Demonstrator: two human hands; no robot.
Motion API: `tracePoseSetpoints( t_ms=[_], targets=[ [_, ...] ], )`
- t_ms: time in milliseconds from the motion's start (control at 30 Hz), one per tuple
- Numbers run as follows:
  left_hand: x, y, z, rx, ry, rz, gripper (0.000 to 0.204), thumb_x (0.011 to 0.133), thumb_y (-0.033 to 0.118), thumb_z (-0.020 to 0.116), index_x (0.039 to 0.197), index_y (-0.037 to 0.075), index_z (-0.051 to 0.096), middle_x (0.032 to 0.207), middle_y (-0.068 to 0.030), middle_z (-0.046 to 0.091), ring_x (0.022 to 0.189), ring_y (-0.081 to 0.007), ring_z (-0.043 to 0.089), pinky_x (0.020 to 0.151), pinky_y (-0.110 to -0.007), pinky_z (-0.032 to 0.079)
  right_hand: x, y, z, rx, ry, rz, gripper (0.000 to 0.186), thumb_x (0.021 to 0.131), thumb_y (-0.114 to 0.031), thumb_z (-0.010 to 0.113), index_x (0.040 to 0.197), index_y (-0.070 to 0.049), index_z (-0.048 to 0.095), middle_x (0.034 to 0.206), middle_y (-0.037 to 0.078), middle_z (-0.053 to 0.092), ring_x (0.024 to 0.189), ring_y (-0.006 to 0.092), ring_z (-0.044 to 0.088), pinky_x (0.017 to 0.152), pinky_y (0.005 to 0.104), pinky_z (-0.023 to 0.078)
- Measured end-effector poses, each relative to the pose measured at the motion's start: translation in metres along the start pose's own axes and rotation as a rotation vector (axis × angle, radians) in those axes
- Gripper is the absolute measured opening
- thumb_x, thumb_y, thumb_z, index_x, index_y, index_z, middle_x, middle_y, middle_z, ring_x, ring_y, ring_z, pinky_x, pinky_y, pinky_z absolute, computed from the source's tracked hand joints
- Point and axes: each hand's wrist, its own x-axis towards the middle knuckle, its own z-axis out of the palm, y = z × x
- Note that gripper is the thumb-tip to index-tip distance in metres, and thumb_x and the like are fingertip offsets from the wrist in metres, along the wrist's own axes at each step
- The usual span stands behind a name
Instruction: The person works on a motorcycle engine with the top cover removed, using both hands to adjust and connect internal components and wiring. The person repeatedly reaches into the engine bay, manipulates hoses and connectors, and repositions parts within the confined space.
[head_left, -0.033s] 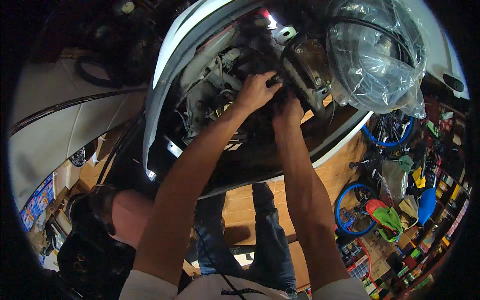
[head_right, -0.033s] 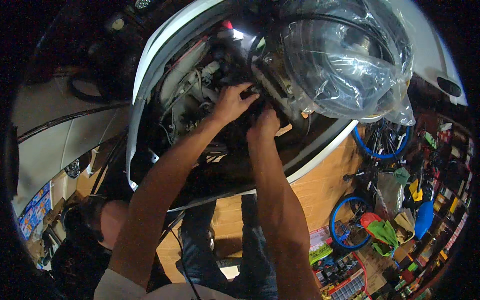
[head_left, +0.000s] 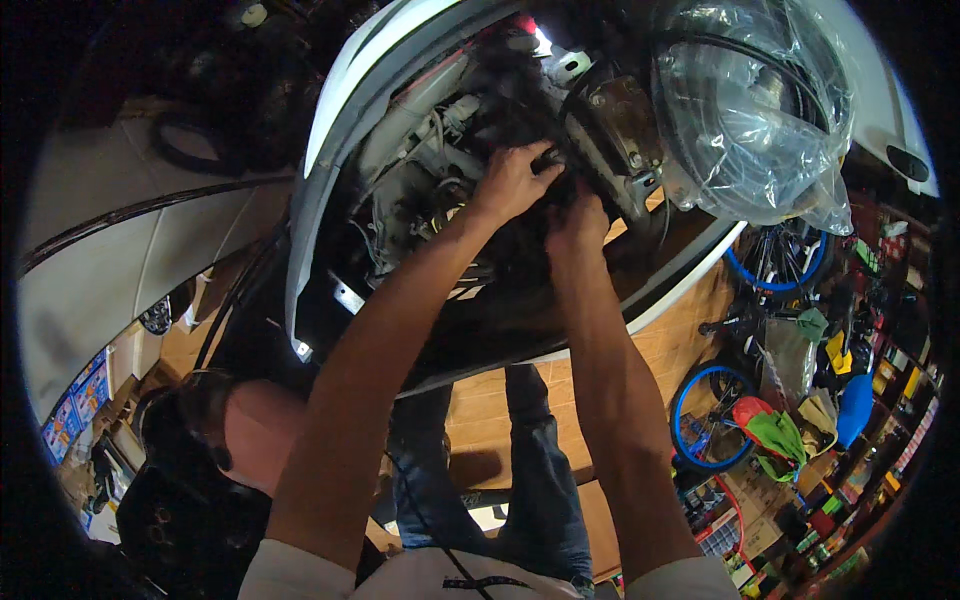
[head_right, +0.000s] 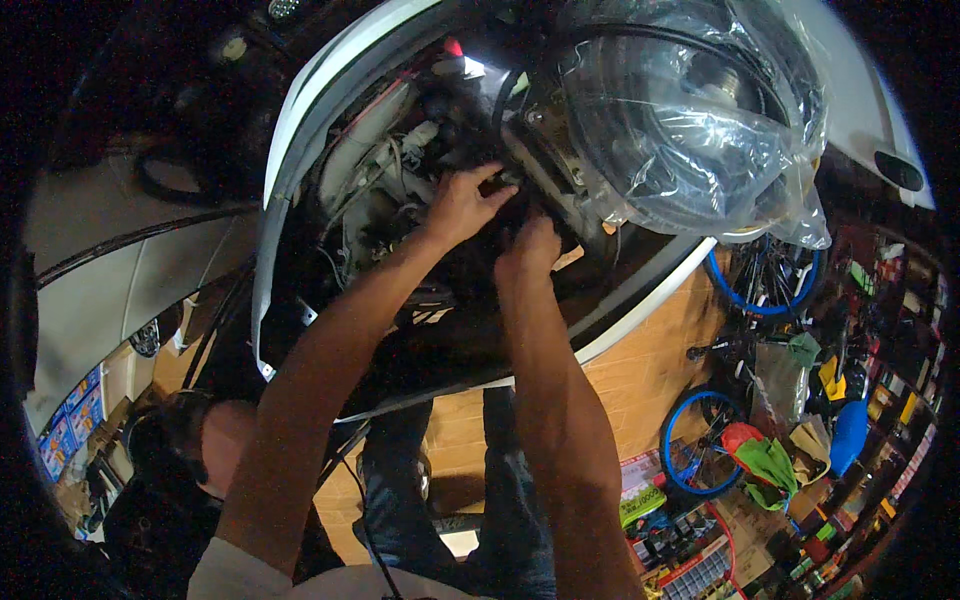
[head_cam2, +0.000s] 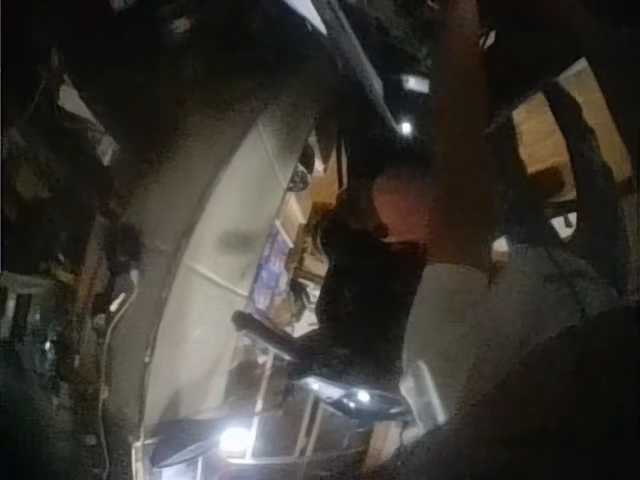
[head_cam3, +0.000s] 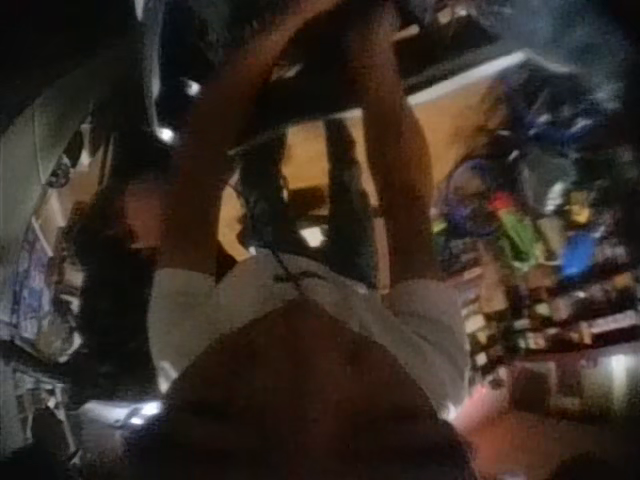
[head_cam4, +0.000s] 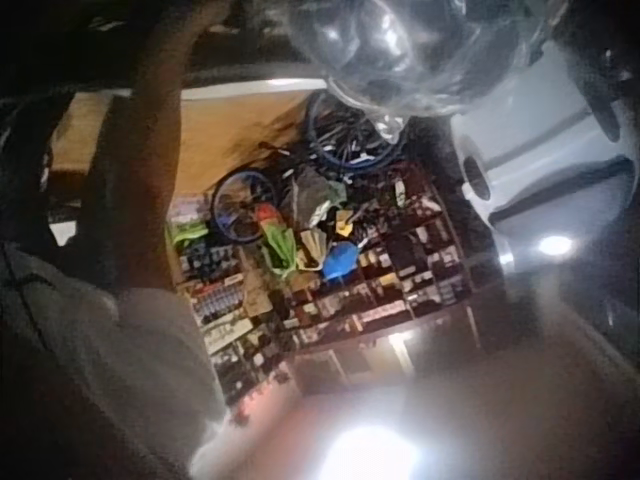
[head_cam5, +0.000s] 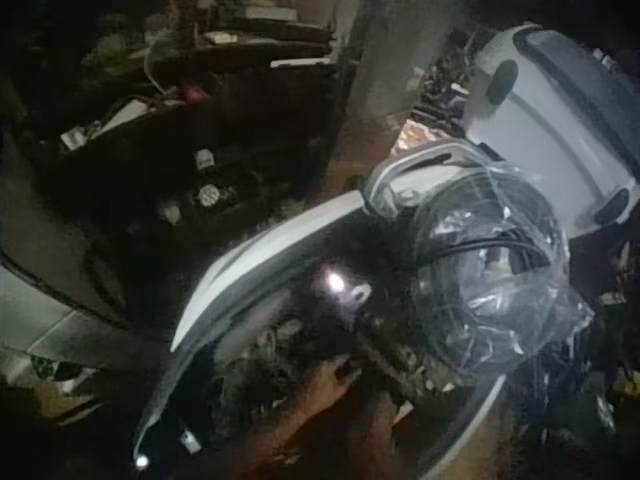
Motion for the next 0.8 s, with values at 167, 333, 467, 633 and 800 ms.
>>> tracePoseSetpoints(
  t_ms=[167, 333, 467, 633, 800],
  targets=[
    [0.003, -0.002, -0.002, -0.034, -0.02, 0.013, 0.043, 0.079, 0.026, 0.077, 0.11, -0.002, 0.066, 0.092, -0.0208, 0.07, 0.072, -0.0294, 0.069, 0.07, -0.036, 0.053, -0.011, -0.001, 0.008, 0.009, -0.062, -0.065, 0.03, 0.093, -0.023, 0.055, 0.121, -0.014, 0.06, 0.119, 0.0, 0.062, 0.104, 0.0167, 0.054, 0.083, 0.034, 0.04],
    [0.003, 0.003, -0.006, 0.023, -0.098, -0.146, 0.045, 0.079, 0.029, 0.078, 0.111, -0.001, 0.067, 0.09, -0.02, 0.07, 0.073, -0.0281, 0.069, 0.072, -0.036, 0.054, -0.018, -0.004, 0.007, -0.016, -0.091, -0.051, 0.029, 0.093, -0.022, 0.055, 0.12, -0.014, 0.06, 0.12, 0.001, 0.061, 0.103, 0.0164, 0.053, 0.084, 0.0358, 0.041],
    [0.005, 0.008, -0.004, -0.006, 0.015, -0.046, 0.042, 0.077, 0.028, 0.077, 0.106, 0.0, 0.068, 0.082, -0.0205, 0.069, 0.077, -0.033, 0.067, 0.073, -0.04, 0.052, -0.017, -0.002, 0.008, -0.016, 0.026, -0.072, 0.03, 0.092, -0.019, 0.055, 0.121, -0.01, 0.059, 0.118, 0.004, 0.061, 0.101, 0.0189, 0.056, 0.081, 0.0367, 0.045],
    [0.007, 0.013, 0.004, -0.054, 0.027, -0.25, 0.041, 0.076, 0.03, 0.079, 0.102, 0.0, 0.07, 0.077, -0.0179, 0.069, 0.063, -0.0242, 0.066, 0.063, -0.036, 0.051, -0.017, 0.005, 0.013, 0.182, 0.075, -0.11, 0.034, 0.092, -0.013, 0.05, 0.124, -0.003, 0.058, 0.118, 0.008, 0.061, 0.096, 0.0227, 0.059, 0.076, 0.037, 0.048],
    [0.01, 0.011, 0.003, -0.008, 0.06, -0.148, 0.035, 0.075, 0.027, 0.078, 0.095, -0.001, 0.072, 0.071, -0.0165, 0.067, 0.06, -0.0222, 0.063, 0.061, -0.035, 0.05, -0.015, -0.001, 0.014, 0.124, 0.02, -0.088, 0.031, 0.089, -0.012, 0.05, 0.116, -0.002, 0.06, 0.112, 0.008, 0.063, 0.094, 0.0227, 0.06, 0.074, 0.036, 0.048]
  ],
)
